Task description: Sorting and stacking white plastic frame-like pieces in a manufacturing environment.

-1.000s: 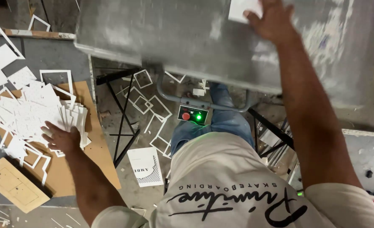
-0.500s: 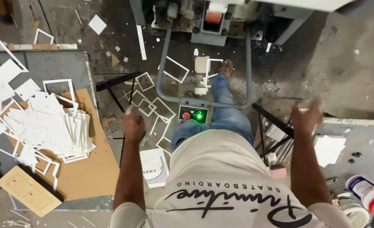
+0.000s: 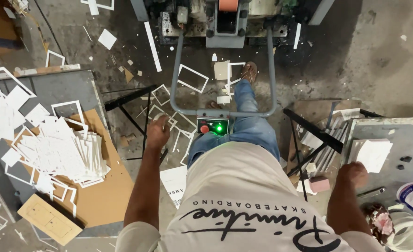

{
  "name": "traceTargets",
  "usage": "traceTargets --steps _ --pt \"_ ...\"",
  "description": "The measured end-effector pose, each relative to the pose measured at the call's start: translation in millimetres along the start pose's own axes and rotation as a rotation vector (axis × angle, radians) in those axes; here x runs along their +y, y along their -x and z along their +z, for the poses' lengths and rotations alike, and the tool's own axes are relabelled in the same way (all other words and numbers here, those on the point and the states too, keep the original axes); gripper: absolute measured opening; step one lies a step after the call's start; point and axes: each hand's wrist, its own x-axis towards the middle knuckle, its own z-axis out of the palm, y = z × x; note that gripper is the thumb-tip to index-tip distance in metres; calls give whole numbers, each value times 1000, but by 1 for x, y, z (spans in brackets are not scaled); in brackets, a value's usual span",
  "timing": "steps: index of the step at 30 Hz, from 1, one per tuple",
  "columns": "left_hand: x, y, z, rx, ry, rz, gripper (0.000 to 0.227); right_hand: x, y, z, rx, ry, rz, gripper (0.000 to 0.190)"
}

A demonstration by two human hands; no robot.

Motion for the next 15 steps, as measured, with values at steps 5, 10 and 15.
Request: traceTargets --steps 5,10,15 --pt "16 -20 -12 41 64 110 36 -21 49 -72 38 -196 -82 28" --pt "66 -67 -47 -465 181 -144 42 -5 33 -91 294 -445 117 42" --pt "195 -152 -116 -380 97 275 45 47 -50 -130 1136 117 -436 36"
